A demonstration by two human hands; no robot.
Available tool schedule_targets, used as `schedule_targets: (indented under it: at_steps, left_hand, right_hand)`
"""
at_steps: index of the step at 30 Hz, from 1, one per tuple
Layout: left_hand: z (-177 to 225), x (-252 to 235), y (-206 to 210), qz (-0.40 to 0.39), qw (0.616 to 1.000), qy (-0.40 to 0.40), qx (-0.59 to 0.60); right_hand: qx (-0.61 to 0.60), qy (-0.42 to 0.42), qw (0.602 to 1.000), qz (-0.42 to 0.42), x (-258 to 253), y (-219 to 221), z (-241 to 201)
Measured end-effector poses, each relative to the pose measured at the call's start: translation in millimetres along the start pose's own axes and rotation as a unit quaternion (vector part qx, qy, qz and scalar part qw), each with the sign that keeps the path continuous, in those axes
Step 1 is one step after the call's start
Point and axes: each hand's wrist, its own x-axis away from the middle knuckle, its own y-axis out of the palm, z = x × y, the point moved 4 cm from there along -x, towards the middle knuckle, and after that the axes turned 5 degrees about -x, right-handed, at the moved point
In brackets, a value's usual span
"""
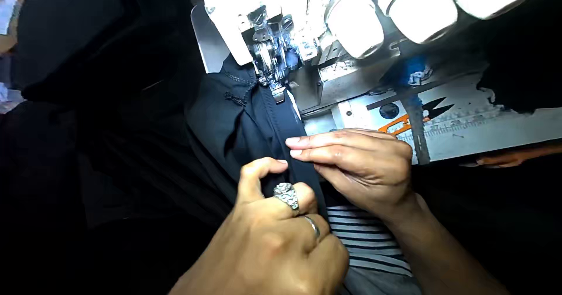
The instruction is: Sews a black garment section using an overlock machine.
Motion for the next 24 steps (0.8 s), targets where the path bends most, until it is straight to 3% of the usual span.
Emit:
schedule_targets:
  at_steps: [12,24]
  left_hand:
    - [-11,-8,23,0.057,0.995,-0.025,-0.084]
    - [-22,-14,22,0.070,0.990,-0.048,-0.117]
  right_hand:
    - [0.021,-0.036,0.997,0.066,-11,5,11]
    - [0.029,-0.043,0.996,0.072,-15,5,13]
